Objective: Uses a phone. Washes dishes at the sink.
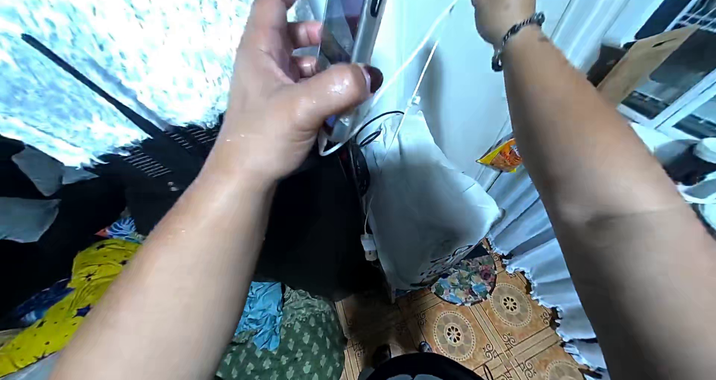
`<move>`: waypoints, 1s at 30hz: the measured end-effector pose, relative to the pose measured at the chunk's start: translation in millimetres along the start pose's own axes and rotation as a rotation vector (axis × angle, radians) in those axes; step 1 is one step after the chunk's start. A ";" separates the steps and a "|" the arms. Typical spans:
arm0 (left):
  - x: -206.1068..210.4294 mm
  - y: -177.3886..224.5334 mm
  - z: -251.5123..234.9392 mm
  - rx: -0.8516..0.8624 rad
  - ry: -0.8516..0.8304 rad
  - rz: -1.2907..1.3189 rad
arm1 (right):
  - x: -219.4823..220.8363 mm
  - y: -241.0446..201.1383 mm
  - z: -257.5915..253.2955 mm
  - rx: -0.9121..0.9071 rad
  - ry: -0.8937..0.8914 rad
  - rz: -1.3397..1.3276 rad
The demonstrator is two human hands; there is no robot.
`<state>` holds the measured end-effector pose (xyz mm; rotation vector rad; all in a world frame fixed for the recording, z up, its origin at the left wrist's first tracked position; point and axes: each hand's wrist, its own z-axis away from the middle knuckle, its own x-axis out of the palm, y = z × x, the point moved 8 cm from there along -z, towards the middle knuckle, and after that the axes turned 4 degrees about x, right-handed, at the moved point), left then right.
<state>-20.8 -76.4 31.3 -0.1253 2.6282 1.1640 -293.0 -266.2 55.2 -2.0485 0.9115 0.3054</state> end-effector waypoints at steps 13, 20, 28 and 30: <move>121.4 -86.9 -2.3 -0.277 -0.563 -0.308 | 20.7 223.5 168.0 0.433 -0.005 -0.249; 163.5 -109.8 34.2 -0.187 -0.896 -0.606 | 58.4 265.5 267.5 0.568 -0.100 -0.560; 149.3 -130.7 44.5 -0.190 -0.586 -0.598 | 91.0 314.9 309.6 0.282 -0.026 -0.464; 147.8 -131.5 46.4 -0.193 -0.488 -0.651 | 88.3 311.7 315.9 0.252 -0.020 -0.401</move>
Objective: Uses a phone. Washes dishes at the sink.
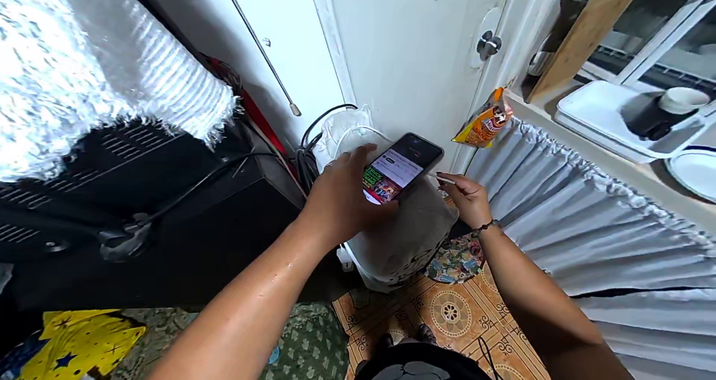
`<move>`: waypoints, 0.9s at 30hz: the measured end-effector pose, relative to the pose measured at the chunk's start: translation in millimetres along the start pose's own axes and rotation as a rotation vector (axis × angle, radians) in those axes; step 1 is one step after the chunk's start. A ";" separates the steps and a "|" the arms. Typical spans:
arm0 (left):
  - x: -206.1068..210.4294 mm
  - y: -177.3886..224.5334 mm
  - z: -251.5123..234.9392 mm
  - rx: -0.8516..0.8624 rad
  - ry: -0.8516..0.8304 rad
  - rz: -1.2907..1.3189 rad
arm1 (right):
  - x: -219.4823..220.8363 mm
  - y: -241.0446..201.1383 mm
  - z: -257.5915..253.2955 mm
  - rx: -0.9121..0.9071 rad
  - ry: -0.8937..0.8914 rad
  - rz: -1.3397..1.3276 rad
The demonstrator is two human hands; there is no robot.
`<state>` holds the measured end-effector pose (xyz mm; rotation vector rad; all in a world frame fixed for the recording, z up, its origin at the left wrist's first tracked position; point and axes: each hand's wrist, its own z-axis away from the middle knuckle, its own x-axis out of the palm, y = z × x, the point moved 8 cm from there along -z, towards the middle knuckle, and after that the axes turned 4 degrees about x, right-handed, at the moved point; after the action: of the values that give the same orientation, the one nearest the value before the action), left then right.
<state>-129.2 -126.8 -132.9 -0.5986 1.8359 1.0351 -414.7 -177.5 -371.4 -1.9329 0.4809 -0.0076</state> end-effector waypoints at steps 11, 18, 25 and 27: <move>-3.2 -13.1 1.1 0.056 -0.109 0.074 | -3.7 -65.1 -7.2 0.038 -0.142 0.026; -38.9 -46.9 54.3 0.126 0.223 0.569 | -12.6 -120.4 -2.8 0.082 -0.222 0.152; 71.2 -263.4 196.2 -0.235 0.099 0.602 | -25.7 -131.3 5.3 0.130 -0.204 0.283; 80.9 -295.5 229.8 -0.295 0.019 0.631 | -39.0 -108.2 7.8 0.165 -0.132 0.318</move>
<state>163.7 -86.5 -376.3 -0.1849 1.9491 1.7401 -413.4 -122.2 -270.2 -1.6669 0.6729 0.2754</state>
